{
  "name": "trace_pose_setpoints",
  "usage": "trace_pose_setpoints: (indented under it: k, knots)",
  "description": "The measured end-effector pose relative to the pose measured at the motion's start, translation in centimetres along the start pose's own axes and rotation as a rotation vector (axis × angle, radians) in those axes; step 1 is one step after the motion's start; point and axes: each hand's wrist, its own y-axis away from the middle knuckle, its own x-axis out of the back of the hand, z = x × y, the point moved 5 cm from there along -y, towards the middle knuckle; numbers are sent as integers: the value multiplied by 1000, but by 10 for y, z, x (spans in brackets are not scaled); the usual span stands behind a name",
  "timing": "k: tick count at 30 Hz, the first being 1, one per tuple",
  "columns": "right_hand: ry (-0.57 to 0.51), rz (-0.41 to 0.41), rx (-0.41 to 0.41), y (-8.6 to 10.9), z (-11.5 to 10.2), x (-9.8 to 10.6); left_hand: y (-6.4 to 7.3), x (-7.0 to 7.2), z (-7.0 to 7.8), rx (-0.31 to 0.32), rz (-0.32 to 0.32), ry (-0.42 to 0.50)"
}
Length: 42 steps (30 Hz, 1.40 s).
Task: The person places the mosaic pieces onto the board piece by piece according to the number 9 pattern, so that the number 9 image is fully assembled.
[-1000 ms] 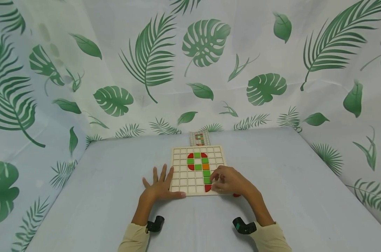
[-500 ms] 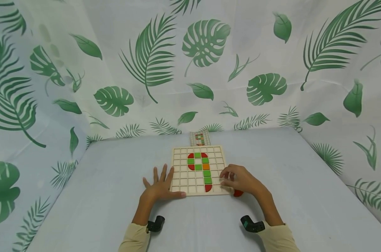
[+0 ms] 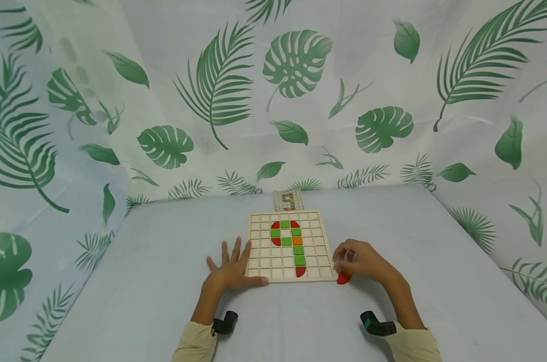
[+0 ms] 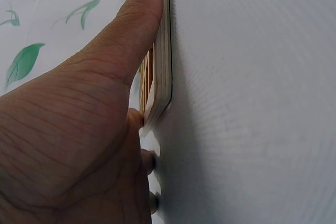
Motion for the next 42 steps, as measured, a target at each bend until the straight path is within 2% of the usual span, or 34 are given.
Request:
trace_pose_setpoints:
  k: [7,14,19,29,36,42]
  knots:
    - [38,5,-24,7,10,5,2,3,1,-10,9,18]
    - [11,-24,32,12,13,9,4,3,2,0,4,8]
    - [-18,-69,48,14,17,12,3,3,3,1,1,9]
    - [-116,-168,-4,18,20,14,3,2,2,6,-3,11]
    - [-114,-159,-26,17,21,13,4,4,3,4,-5,8]
    - [-97,-125,-75,16,21,13,3,3,2,9,-11,0]
